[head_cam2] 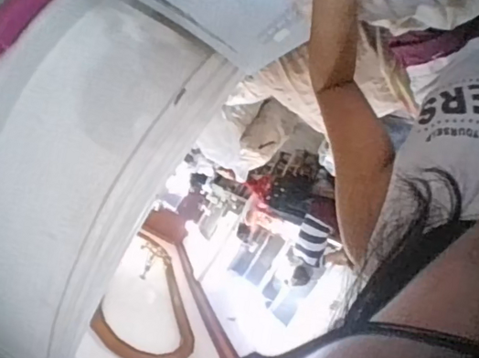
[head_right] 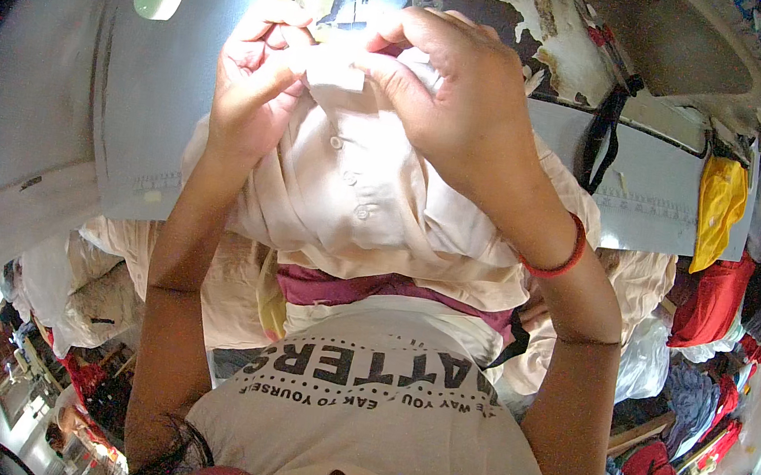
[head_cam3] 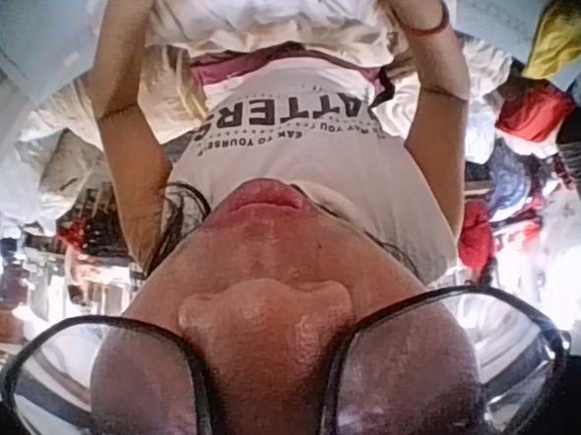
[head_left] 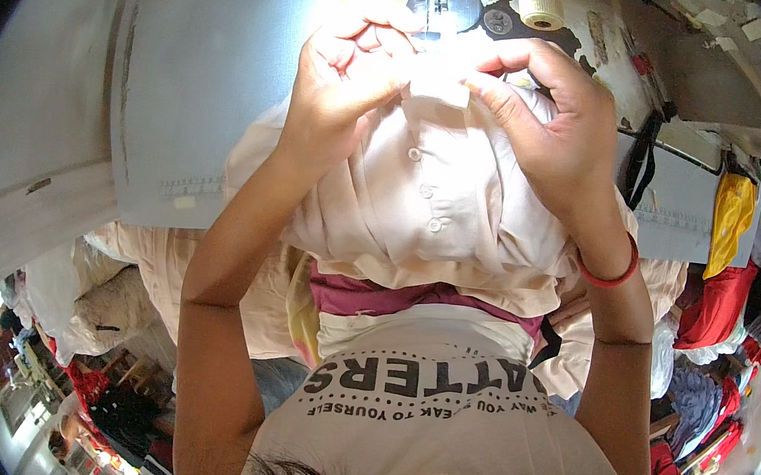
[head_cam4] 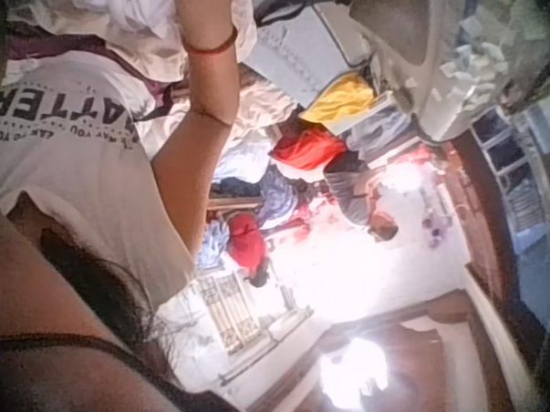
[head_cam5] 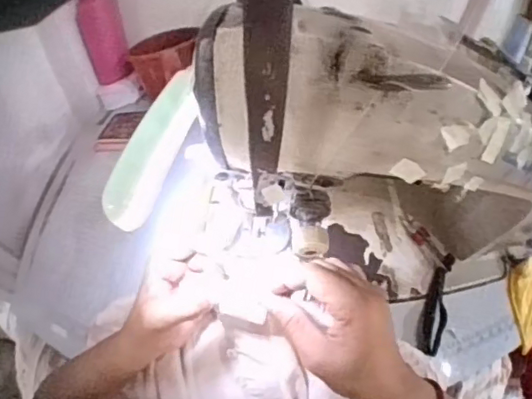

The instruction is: The person sews fabric using a sewing machine, guiding the cloth through the needle area with both hands and occasionally using snips to trim thread.

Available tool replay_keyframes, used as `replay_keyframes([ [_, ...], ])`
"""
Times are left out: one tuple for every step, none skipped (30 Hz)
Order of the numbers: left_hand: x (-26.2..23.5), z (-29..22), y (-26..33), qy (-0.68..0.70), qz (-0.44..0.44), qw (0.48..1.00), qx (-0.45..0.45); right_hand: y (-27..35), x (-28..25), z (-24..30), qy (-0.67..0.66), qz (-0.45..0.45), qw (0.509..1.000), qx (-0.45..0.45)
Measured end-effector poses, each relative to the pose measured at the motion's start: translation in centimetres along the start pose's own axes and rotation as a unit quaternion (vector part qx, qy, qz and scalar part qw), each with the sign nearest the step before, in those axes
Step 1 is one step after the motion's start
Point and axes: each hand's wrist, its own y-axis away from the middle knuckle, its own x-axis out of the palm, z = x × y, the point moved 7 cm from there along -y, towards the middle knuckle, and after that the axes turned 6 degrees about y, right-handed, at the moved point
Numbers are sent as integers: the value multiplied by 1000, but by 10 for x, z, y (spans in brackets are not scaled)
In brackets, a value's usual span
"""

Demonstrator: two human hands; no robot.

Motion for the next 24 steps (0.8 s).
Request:
replay_keyframes([
  [-1,1,0,13,7,1000,-6,0,0,1,-2,-2,1000,-4],
  [-3,2,0,25,13,1000,-12,-1,0,1,-4,-3,1000,-7],
  [-2,2,0,39,22,999,-19,-1,-1,2,-5,-5,1000,-10],
  [-1,3,0,59,5,998,-36,-1,-1,2,-3,-7,1000,-19],
  [2,4,1,78,-11,995,-53,-1,-1,3,-2,-8,1000,-27],
  [4,5,1,97,-27,992,-71,-1,-1,3,-1,-10,999,-36],
  [6,6,1,61,-17,995,-72,-1,0,3,10,-8,999,-47],
  [8,7,0,24,-7,997,-74,-1,0,4,22,-6,998,-57],
  [9,8,0,-12,2,997,-75,-1,1,4,33,-4,997,-67],
  [9,7,0,-29,4,997,-66,-1,2,5,44,-10,996,-77],
  [9,6,0,-45,6,997,-56,-1,2,6,55,-15,995,-87],
  [8,6,1,-61,8,997,-46,0,3,7,66,-20,993,-98],
  [7,6,1,-63,8,997,-41,0,2,7,61,-20,993,-101],
  [6,6,0,-66,9,997,-37,1,1,8,57,-20,993,-105],
  [5,6,0,-68,9,997,-32,1,-1,9,53,-19,992,-109],
  [5,6,0,-63,6,997,-36,2,-4,11,57,-25,992,-114],
  [5,6,0,-58,4,997,-41,4,-9,14,61,-31,991,-118],
  [6,5,0,-53,0,998,-44,6,-14,17,66,-36,989,-124],
  [5,6,0,-43,-2,998,-49,8,-16,12,35,-20,994,-100],
  [5,6,1,-34,-3,998,-54,11,-20,7,5,-3,997,-75],
  [6,7,1,-24,-3,998,-59,14,-22,3,-24,13,998,-50],
  [6,7,0,-25,1,998,-64,18,-26,-3,-44,9,999,5],
  [7,7,0,-27,5,997,-69,19,-26,-1,-20,7,1000,-1],
  [9,8,0,-28,12,997,-75,21,-24,1,5,3,1000,-5],
])
